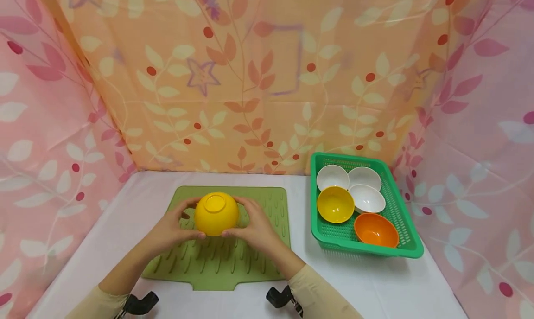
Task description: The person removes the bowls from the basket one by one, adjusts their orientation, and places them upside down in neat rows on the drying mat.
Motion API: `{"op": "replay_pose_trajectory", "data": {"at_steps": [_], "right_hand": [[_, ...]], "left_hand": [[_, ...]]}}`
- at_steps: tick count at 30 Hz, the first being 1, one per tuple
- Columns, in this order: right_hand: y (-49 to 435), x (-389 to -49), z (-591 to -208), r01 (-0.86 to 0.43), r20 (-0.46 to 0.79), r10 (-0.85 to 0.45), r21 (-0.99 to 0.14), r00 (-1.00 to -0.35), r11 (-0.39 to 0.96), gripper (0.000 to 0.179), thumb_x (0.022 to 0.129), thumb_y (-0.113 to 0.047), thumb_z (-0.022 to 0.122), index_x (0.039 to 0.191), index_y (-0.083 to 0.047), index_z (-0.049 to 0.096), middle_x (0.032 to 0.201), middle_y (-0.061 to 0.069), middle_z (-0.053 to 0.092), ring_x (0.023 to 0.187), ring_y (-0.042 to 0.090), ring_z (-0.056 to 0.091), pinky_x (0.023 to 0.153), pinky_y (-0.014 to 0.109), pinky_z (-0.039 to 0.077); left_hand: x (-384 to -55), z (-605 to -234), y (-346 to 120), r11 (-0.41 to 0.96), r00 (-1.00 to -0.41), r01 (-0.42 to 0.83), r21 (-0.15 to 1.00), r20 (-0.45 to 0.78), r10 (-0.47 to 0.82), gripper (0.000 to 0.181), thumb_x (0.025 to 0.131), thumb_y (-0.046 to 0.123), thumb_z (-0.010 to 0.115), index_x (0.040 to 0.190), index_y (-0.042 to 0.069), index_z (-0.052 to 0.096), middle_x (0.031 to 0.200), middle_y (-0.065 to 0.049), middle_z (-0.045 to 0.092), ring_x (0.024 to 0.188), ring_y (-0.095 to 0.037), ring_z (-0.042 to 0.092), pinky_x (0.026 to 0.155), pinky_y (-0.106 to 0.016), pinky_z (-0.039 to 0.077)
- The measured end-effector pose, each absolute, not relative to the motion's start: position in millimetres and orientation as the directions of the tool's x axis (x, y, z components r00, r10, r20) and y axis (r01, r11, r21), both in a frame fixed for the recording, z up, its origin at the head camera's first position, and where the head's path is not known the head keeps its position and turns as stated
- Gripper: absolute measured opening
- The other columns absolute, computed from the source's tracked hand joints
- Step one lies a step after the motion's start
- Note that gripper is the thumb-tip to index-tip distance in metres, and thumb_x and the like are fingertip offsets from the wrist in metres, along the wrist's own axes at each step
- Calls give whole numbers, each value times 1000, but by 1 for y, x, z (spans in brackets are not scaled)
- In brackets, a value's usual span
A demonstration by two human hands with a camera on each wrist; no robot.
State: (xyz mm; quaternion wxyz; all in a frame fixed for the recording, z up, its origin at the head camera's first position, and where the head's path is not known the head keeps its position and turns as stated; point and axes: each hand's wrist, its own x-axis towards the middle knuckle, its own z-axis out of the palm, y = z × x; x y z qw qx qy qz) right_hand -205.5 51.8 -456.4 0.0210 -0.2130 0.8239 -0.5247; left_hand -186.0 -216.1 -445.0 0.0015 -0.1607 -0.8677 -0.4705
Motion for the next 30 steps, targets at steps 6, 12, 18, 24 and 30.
{"op": "replay_pose_trajectory", "data": {"at_steps": [6, 12, 18, 24, 30], "right_hand": [[22, -233, -459, -354, 198, -402, -862, -894, 362, 90, 74, -39, 93, 151, -26, 49, 154, -1, 47, 145, 25, 41, 116, 62, 32], [-2, -264, -471, -377, 205, -414, -839, -887, 391, 89, 77, -39, 91, 152, -22, 48, 152, 0, 51, 142, 24, 46, 116, 57, 35], [-22, -293, -484, -347, 152, -446, -850, -882, 397, 90, 79, -40, 89, 154, -16, 45, 154, 2, 50, 141, 23, 47, 117, 51, 37], [-34, -317, -493, -351, 129, -458, -827, -880, 440, 89, 79, -35, 90, 153, -13, 47, 154, 5, 49, 142, 25, 45, 117, 48, 37], [-50, -328, -502, -351, 84, -472, -783, -878, 514, 87, 80, -39, 89, 152, -13, 48, 153, 6, 50, 138, 26, 49, 114, 45, 41]], "left_hand": [[-208, -448, -246, 547, -951, 279, 790, 147, 272, 92, 75, 40, 92, 151, 17, 44, 141, -5, 53, 127, -27, 47, 102, -57, 40], [-240, -453, -271, 576, -950, 278, 769, 132, 282, 92, 74, 38, 93, 149, 14, 46, 140, -9, 56, 125, -30, 49, 101, -56, 41], [-267, -463, -290, 623, -956, 249, 742, 83, 282, 93, 75, 37, 92, 149, 8, 44, 145, -17, 52, 132, -41, 46, 105, -63, 40], [-290, -479, -300, 648, -959, 223, 728, 45, 280, 97, 76, 41, 91, 151, 6, 42, 150, -18, 49, 134, -41, 46, 108, -66, 38], [-301, -492, -311, 654, -960, 175, 736, -20, 280, 92, 77, 33, 91, 149, 2, 43, 146, -20, 52, 129, -40, 52, 109, -63, 39]]}}
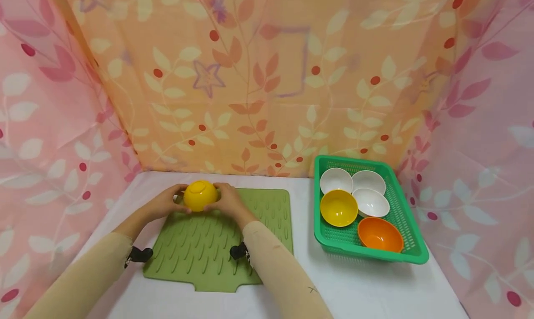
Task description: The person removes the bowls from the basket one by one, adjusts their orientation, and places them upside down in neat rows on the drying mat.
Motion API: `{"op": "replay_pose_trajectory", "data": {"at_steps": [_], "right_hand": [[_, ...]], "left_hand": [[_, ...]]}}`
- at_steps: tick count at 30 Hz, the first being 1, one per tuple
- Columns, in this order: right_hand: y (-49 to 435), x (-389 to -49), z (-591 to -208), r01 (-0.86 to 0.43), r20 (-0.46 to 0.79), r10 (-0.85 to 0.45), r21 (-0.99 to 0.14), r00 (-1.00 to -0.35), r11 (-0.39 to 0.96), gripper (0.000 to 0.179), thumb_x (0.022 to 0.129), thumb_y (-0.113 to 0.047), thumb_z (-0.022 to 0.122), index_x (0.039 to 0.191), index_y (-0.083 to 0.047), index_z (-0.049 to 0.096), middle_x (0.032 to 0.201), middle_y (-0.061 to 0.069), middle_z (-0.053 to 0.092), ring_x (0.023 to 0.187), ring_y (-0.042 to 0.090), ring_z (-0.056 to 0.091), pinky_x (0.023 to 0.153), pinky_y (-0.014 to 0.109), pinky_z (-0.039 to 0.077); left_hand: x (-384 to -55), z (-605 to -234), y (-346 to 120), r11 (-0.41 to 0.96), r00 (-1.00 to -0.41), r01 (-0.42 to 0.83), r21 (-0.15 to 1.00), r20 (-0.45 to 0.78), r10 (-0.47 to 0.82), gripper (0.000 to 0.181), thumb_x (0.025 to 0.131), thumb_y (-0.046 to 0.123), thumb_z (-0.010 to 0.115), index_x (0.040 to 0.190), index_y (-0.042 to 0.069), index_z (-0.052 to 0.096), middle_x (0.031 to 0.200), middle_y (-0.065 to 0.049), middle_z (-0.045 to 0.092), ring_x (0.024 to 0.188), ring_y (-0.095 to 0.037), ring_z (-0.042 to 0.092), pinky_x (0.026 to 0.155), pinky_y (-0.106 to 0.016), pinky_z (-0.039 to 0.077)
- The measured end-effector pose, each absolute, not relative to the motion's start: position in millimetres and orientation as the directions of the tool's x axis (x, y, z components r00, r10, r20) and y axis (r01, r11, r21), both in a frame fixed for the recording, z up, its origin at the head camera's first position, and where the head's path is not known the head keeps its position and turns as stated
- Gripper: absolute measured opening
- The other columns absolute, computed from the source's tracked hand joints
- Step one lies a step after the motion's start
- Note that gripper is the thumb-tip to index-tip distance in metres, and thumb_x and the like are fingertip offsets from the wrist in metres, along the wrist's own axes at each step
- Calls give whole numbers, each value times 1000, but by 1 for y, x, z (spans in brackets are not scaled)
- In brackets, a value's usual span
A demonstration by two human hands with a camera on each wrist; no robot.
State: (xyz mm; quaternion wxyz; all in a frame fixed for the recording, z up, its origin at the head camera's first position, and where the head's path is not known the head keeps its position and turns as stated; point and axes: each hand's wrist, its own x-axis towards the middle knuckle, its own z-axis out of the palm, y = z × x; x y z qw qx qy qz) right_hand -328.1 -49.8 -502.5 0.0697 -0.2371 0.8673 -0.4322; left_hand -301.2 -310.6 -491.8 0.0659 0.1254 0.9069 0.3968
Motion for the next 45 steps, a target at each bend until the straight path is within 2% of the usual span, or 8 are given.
{"op": "replay_pose_trajectory", "data": {"at_steps": [7, 13, 18, 24, 32, 40, 45], "right_hand": [[-65, -331, -513, -355, 63, -437, -693, -897, 627, 84, 78, -47, 88, 149, -16, 53, 146, 1, 59, 133, 24, 52, 116, 50, 32], [-73, -333, -519, -381, 103, -409, -614, -907, 692, 83, 75, -51, 89, 145, -20, 58, 141, -3, 62, 125, 23, 53, 103, 47, 33], [-75, -330, -521, -388, 119, -398, -587, -909, 711, 82, 74, -52, 90, 143, -21, 59, 139, -4, 63, 121, 23, 53, 100, 46, 33], [-75, -331, -521, -389, 140, -379, -555, -915, 735, 82, 75, -54, 88, 145, -24, 57, 143, -5, 61, 125, 22, 50, 100, 46, 33], [-82, -331, -524, -403, 113, -405, -511, -907, 759, 83, 78, -58, 84, 148, -27, 53, 145, -7, 59, 128, 21, 50, 98, 44, 33], [-83, -327, -523, -388, 98, -390, -472, -916, 792, 89, 78, -59, 84, 151, -24, 50, 149, -4, 55, 131, 22, 48, 98, 44, 34], [-81, -327, -520, -397, 100, -399, -463, -912, 792, 92, 78, -60, 83, 153, -21, 48, 151, -2, 54, 133, 23, 48, 99, 45, 35]], "left_hand": [[-308, -496, -318, 672, -955, 133, 729, -87, 284, 92, 79, 29, 90, 150, -2, 41, 144, -25, 51, 128, -42, 52, 108, -61, 41], [-314, -501, -323, 698, -954, 124, 705, -110, 280, 94, 77, 30, 92, 150, -2, 42, 146, -24, 52, 133, -43, 50, 113, -63, 34], [-316, -507, -323, 702, -951, 163, 693, -80, 299, 95, 74, 27, 94, 148, -3, 44, 144, -25, 53, 131, -43, 52, 113, -63, 35], [-319, -508, -323, 726, -949, 211, 654, -40, 312, 96, 74, 31, 94, 149, -3, 43, 148, -28, 48, 132, -46, 51, 111, -62, 39], [-317, -508, -328, 729, -949, 210, 651, -45, 313, 97, 74, 29, 94, 149, -4, 42, 148, -28, 48, 132, -47, 51, 111, -64, 37], [-313, -502, -325, 717, -955, 199, 668, -31, 294, 108, 75, 33, 93, 154, -5, 31, 151, -30, 44, 134, -49, 45, 111, -66, 35], [-311, -494, -322, 693, -960, 214, 689, 17, 280, 92, 83, 35, 87, 152, -3, 39, 152, -27, 43, 137, -49, 40, 109, -69, 35]]}}
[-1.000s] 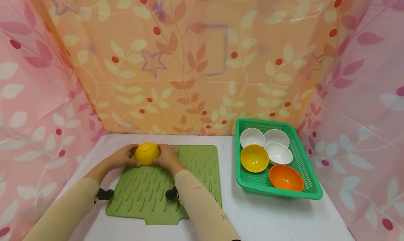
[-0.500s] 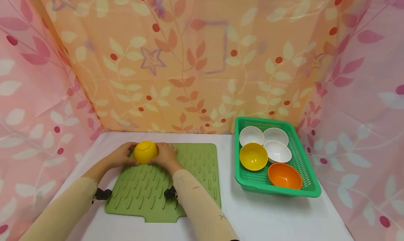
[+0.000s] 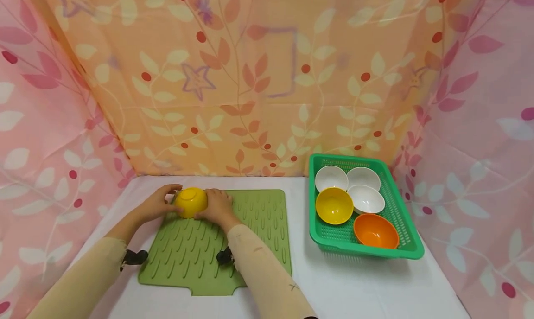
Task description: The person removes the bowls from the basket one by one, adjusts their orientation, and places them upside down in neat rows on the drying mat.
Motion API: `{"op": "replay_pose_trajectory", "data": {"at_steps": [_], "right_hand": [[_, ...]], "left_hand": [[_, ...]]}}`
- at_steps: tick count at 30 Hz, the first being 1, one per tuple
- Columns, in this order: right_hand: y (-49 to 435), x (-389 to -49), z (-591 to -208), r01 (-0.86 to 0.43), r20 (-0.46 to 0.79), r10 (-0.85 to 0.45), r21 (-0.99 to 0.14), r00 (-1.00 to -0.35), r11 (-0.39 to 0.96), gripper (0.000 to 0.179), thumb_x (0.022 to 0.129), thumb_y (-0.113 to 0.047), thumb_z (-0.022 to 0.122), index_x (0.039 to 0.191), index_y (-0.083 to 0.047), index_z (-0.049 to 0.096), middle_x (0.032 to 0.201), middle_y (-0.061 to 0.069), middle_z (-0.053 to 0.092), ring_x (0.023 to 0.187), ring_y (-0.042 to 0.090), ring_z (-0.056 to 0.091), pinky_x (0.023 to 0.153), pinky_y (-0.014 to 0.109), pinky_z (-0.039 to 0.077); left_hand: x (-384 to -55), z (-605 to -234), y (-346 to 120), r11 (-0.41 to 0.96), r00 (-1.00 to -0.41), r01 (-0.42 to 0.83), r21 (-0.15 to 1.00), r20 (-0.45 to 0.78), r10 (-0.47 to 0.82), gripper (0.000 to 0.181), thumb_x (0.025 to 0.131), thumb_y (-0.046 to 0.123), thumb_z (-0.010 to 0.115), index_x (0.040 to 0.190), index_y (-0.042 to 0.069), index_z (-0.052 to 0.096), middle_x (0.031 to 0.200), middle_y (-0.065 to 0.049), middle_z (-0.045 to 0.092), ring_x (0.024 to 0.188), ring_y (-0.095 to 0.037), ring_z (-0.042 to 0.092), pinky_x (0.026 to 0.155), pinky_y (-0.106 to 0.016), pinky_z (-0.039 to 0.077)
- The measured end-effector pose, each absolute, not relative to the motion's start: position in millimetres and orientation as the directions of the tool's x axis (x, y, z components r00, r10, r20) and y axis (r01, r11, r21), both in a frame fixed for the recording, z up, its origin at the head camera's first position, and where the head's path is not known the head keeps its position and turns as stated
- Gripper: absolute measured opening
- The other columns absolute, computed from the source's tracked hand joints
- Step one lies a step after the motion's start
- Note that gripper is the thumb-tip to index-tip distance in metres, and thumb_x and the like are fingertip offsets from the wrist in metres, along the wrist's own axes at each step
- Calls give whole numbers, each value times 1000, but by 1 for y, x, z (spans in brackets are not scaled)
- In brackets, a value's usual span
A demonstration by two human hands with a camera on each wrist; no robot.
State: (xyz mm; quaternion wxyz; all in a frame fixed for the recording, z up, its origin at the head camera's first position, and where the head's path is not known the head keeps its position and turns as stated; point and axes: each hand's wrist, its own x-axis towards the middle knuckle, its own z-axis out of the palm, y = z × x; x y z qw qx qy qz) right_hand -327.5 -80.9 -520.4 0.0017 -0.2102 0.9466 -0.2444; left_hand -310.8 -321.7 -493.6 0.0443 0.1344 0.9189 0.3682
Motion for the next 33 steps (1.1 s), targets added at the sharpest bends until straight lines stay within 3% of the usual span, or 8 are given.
{"op": "replay_pose_trajectory", "data": {"at_steps": [7, 20, 33], "right_hand": [[-80, -325, -517, -414, 88, -426, -472, -901, 779, 89, 79, -59, 83, 152, -22, 48, 150, -2, 54, 133, 23, 49, 99, 45, 36], [-69, -316, -499, -434, 108, -454, -546, -885, 716, 90, 84, -48, 83, 155, -12, 43, 155, 5, 48, 141, 28, 44, 112, 57, 37], [-47, -292, -447, -525, 147, -539, -537, -829, 660, 84, 89, -40, 80, 157, -13, 39, 160, 7, 42, 145, 32, 39, 118, 51, 34]], "left_hand": [[-315, -486, -312, 652, -955, 240, 719, 55, 291, 73, 91, 34, 79, 147, -1, 48, 150, -23, 49, 139, -46, 41, 111, -70, 32], [-320, -485, -309, 665, -956, 272, 696, 117, 269, 65, 90, 35, 80, 142, 4, 55, 142, -19, 58, 133, -41, 50, 110, -66, 35], [-317, -481, -312, 680, -954, 274, 680, 99, 284, 60, 92, 26, 79, 142, 1, 56, 141, -19, 60, 131, -42, 50, 109, -70, 33]]}}
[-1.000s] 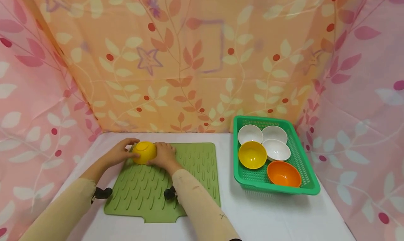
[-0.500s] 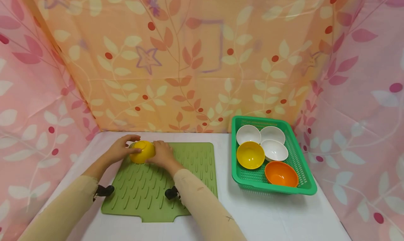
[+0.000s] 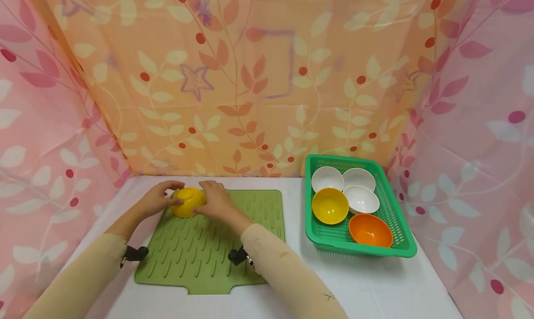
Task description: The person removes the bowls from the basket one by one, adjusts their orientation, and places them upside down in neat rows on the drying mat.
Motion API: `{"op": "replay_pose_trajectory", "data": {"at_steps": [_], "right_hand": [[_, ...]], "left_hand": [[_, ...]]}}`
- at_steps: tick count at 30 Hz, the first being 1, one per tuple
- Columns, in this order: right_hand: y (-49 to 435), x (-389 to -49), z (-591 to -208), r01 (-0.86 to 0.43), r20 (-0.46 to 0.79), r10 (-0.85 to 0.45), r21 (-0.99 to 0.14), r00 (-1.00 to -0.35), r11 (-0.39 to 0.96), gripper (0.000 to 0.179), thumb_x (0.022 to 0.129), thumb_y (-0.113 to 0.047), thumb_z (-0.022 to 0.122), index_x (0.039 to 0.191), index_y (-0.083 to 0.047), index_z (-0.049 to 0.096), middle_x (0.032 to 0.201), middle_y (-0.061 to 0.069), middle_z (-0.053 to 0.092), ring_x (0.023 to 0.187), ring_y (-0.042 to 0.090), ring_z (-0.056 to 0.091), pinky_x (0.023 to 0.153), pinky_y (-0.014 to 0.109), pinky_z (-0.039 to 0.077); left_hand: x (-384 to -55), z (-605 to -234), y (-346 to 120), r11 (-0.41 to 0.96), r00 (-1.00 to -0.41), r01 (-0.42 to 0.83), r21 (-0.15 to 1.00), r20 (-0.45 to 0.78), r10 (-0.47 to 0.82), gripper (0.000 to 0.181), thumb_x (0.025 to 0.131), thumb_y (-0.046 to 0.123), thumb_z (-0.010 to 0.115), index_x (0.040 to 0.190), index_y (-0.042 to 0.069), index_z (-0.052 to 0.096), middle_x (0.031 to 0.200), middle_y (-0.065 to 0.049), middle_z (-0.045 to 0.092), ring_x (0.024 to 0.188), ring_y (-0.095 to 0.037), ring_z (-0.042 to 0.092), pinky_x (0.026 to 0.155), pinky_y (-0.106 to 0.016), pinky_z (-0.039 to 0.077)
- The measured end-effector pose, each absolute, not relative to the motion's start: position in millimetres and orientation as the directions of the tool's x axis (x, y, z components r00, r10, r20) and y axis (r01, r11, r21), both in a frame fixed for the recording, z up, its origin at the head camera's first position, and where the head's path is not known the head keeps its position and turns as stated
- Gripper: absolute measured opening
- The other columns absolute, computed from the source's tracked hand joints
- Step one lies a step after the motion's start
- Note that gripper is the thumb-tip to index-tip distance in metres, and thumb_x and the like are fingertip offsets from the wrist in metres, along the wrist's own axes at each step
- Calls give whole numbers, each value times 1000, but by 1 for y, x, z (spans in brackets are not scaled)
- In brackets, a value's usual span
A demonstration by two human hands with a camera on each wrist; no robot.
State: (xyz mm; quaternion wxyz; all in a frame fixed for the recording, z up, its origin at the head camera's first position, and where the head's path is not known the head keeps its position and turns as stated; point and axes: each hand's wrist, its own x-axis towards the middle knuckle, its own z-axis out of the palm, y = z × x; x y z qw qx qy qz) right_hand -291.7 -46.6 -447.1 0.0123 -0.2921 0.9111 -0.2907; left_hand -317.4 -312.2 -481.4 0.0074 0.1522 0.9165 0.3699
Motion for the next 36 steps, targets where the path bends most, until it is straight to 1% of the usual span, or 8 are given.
{"op": "replay_pose_trajectory", "data": {"at_steps": [5, 14, 17, 19, 24, 29, 32, 36], "right_hand": [[-29, -273, -411, -589, 191, -586, -516, -787, 622, 84, 90, -42, 78, 159, -15, 37, 162, 5, 39, 149, 28, 35, 119, 53, 31], [28, -249, -362, -656, 239, -645, -521, -726, 546, 80, 93, -41, 75, 159, -16, 37, 163, 4, 38, 154, 27, 28, 124, 55, 20], [50, -247, -352, -666, 253, -644, -504, -722, 550, 80, 93, -41, 75, 159, -18, 36, 162, 2, 39, 152, 24, 30, 124, 52, 21], [65, -246, -348, -662, 259, -634, -503, -729, 556, 79, 94, -40, 75, 159, -19, 37, 161, 1, 41, 150, 22, 33, 123, 51, 25], [97, -240, -341, -645, 266, -610, -514, -746, 565, 75, 94, -41, 75, 157, -18, 41, 158, -1, 44, 148, 23, 36, 119, 53, 33], [131, -234, -336, -641, 264, -607, -515, -750, 569, 74, 94, -39, 75, 157, -20, 41, 160, -2, 41, 152, 26, 31, 118, 57, 31], [153, -234, -334, -641, 273, -598, -508, -753, 575, 74, 94, -36, 76, 157, -21, 41, 161, -1, 40, 150, 27, 32, 118, 57, 31], [179, -238, -332, -620, 267, -576, -514, -772, 592, 74, 93, -38, 76, 157, -21, 42, 160, 2, 42, 146, 28, 36, 113, 59, 36]], "left_hand": [[-318, -484, -310, 670, -955, 260, 695, 83, 285, 60, 95, 31, 76, 144, 3, 55, 145, -19, 56, 132, -42, 48, 109, -69, 34], [-319, -484, -305, 675, -939, 300, 674, 86, 332, 56, 94, 24, 77, 141, 2, 57, 144, -23, 52, 128, -47, 47, 107, -67, 37], [-319, -484, -305, 681, -941, 299, 669, 85, 329, 52, 94, 25, 77, 138, 4, 60, 142, -22, 53, 127, -47, 48, 108, -67, 37], [-319, -484, -306, 679, -937, 308, 666, 87, 339, 50, 94, 25, 76, 137, 4, 61, 141, -23, 53, 127, -47, 48, 107, -68, 37], [-316, -486, -308, 685, -943, 288, 669, 72, 325, 49, 94, 24, 76, 137, 5, 61, 138, -21, 53, 128, -45, 48, 108, -67, 36], [-314, -487, -308, 718, -938, 313, 622, 85, 336, 49, 95, 27, 75, 139, 9, 61, 136, -18, 54, 124, -41, 49, 104, -66, 35], [-314, -487, -306, 732, -937, 321, 600, 91, 336, 49, 95, 29, 75, 139, 11, 61, 133, -15, 55, 122, -39, 49, 100, -65, 36], [-315, -486, -307, 737, -941, 314, 599, 91, 326, 49, 95, 28, 75, 139, 11, 61, 129, -14, 55, 121, -38, 48, 100, -63, 36]]}}
